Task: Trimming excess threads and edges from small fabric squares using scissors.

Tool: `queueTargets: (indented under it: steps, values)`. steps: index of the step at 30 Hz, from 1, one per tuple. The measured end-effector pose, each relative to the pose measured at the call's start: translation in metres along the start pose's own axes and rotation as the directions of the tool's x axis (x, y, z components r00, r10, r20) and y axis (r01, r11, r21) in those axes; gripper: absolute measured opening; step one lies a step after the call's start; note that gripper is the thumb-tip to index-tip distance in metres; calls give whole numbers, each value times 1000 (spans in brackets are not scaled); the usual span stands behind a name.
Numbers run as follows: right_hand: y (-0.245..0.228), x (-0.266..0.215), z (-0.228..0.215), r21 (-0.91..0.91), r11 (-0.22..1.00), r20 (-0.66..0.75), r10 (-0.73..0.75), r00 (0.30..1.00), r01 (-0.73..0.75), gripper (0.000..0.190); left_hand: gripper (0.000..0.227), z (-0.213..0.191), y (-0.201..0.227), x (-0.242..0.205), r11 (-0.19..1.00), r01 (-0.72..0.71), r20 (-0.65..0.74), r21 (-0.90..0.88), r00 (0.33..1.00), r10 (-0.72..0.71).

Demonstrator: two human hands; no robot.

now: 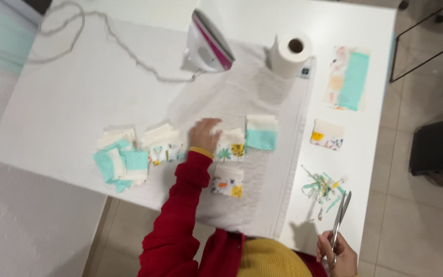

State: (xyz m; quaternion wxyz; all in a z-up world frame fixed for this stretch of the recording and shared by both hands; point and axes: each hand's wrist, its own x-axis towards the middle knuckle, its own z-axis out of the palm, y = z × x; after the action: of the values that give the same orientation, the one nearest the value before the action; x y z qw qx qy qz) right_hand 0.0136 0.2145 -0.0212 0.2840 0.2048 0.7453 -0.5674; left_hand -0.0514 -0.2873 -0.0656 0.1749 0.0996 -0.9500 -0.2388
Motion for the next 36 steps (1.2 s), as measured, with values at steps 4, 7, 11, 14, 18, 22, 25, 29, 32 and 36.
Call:
queueTargets:
  steps: [4,7,11,14,18,22,25,29,32,36]
  values:
    - [8,-1,17,8,1000,-53,22,998,-21,18,8,-31,-66,-50,971,215,-170,101,966,-196]
    - [10,-1,24,19,998,-32,-55,998,55,19,19,-60,-98,-69,957,255,-122,139,963,-238]
    - [-11,-15,41,-43,999,-19,-19,1000,18,20,42,-84,-93,-57,969,117,-98,216,990,-97]
    - [-23,-24,47,-125,986,34,-109,993,112,22,38,-86,-88,-50,962,135,-31,239,991,-132]
    - [-18,-25,43,-148,987,10,-67,998,67,22,33,-89,-89,-48,959,215,37,182,974,-225]
    - [-20,-24,41,-108,988,37,-104,994,107,21,40,-99,-78,-58,956,282,67,83,955,-287]
    - [-31,-16,48,-128,969,114,-198,974,212,20,31,-115,-45,-56,965,263,101,-9,960,-261]
    - [-74,-14,74,-104,873,273,-436,858,477,28,22,-133,38,-54,944,227,198,-239,963,-181]
    - [-140,-32,92,-24,677,363,-679,637,735,39,22,-146,111,-45,903,9,131,-429,990,52]
    - [-169,-38,95,-17,590,358,-750,556,807,43,21,-124,166,-44,740,-69,138,-669,967,215]
